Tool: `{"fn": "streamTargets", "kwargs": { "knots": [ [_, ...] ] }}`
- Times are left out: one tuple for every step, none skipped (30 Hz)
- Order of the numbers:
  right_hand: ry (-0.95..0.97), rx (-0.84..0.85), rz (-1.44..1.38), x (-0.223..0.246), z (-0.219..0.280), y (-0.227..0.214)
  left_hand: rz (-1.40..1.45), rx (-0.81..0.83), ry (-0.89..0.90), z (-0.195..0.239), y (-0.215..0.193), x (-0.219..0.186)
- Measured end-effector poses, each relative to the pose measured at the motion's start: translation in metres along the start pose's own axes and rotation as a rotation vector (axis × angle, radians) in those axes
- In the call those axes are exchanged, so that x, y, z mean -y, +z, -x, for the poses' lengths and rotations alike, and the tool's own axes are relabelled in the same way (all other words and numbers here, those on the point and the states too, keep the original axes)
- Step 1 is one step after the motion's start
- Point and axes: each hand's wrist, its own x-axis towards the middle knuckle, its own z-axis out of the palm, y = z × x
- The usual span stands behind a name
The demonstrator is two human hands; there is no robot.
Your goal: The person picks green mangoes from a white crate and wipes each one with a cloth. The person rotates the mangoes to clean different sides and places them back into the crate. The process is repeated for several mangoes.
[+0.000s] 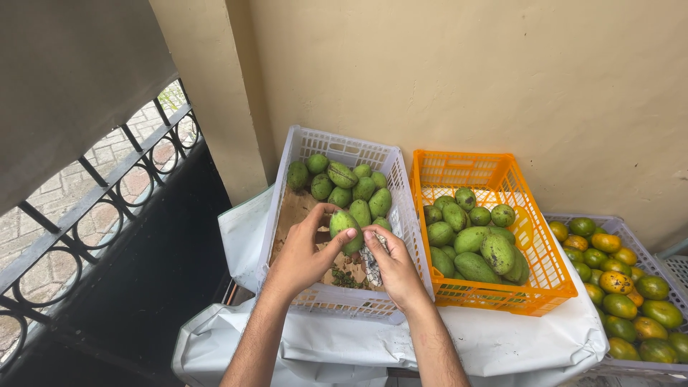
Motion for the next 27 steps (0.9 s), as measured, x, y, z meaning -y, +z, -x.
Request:
{"fn": "streamTargets", "kwargs": {
  "knots": [
    [0.001,0.001,0.0,0.001,0.0,0.0,0.0,-0.001,-0.001,0.002,-0.001,-0.002],
    [-0.004,-0.005,0.01,0.002,-0.001,-0.001,0.001,-0.005,-0.003,0.003,-0.002,-0.004],
    [-0.009,-0.011,0.02,0.003,-0.001,-0.001,0.001,-0.009,-0.005,0.004,-0.003,-0.006],
    [-0.012,-0.014,0.021,0.001,-0.002,-0.002,0.001,-0.008,-0.001,0.003,-0.002,-0.006],
    [0.001,-0.003,0.039,-0.001,-0.003,-0.003,-0.008,-0.004,-0.009,0.003,-0.002,-0.005],
    [0.017,0.008,0.056,-0.003,-0.003,-0.004,-0.018,0.001,-0.021,0.003,-0.001,-0.004],
    [0.016,0.006,0.056,-0.003,-0.004,-0.005,-0.019,0.003,-0.019,0.002,0.0,-0.003],
    [0.04,0.016,0.015,-0.004,-0.005,-0.006,-0.038,-0.001,-0.009,0.001,0.001,-0.002],
    [0.064,0.026,-0.025,-0.004,-0.006,-0.007,-0.058,-0.006,0.0,0.0,0.001,-0.001],
    [0.064,0.026,-0.025,-0.005,-0.006,-0.008,-0.057,-0.006,0.0,0.0,0.002,-0.001],
    [0.046,0.023,-0.051,-0.005,-0.006,-0.008,-0.167,0.001,0.021,0.0,0.002,0.0],
    [0.027,0.018,-0.077,-0.006,-0.005,-0.008,-0.277,0.009,0.043,0.001,0.002,0.0],
    [0.027,0.017,-0.077,0.004,-0.002,-0.006,-0.276,0.01,0.043,0.002,0.002,0.001],
    [0.001,-0.001,-0.02,0.013,0.001,-0.004,-0.285,0.02,0.043,0.002,0.002,0.001],
    [-0.025,-0.018,0.037,0.023,0.004,-0.001,-0.293,0.03,0.042,0.002,0.001,0.002],
    [-0.025,-0.019,0.038,0.022,0.004,0.001,-0.292,0.031,0.042,0.003,0.001,-0.001],
    [-0.025,-0.037,-0.003,0.021,0.003,0.004,-0.3,0.043,0.044,0.004,0.0,-0.005],
    [-0.021,-0.056,-0.045,0.02,0.003,0.006,-0.306,0.059,0.043,0.005,-0.001,-0.007],
    [-0.018,-0.058,-0.044,0.019,0.005,0.007,-0.304,0.062,0.041,0.007,0.0,-0.007],
    [0.014,-0.079,-0.083,0.019,0.004,0.007,-0.313,0.081,0.054,0.006,-0.001,-0.007],
    [0.045,-0.1,-0.121,0.019,0.004,0.008,-0.321,0.1,0.066,0.006,-0.001,-0.008],
    [0.043,-0.1,-0.12,0.009,0.001,0.003,-0.32,0.099,0.067,0.006,-0.002,-0.01],
    [0.03,-0.074,-0.062,-0.001,-0.003,-0.002,-0.317,0.107,0.081,0.007,-0.002,-0.012],
    [0.019,-0.049,-0.004,-0.012,-0.005,-0.006,-0.314,0.116,0.093,0.007,-0.003,-0.013],
    [0.018,-0.05,-0.004,0.012,0.002,0.0,-0.313,0.117,0.094,0.007,-0.002,-0.012],
    [-0.018,0.026,0.08,0.036,0.008,0.006,-0.323,0.116,0.104,0.007,-0.002,-0.011],
    [-0.056,0.101,0.165,0.06,0.015,0.012,-0.332,0.116,0.115,0.006,-0.002,-0.01]
  ]
}}
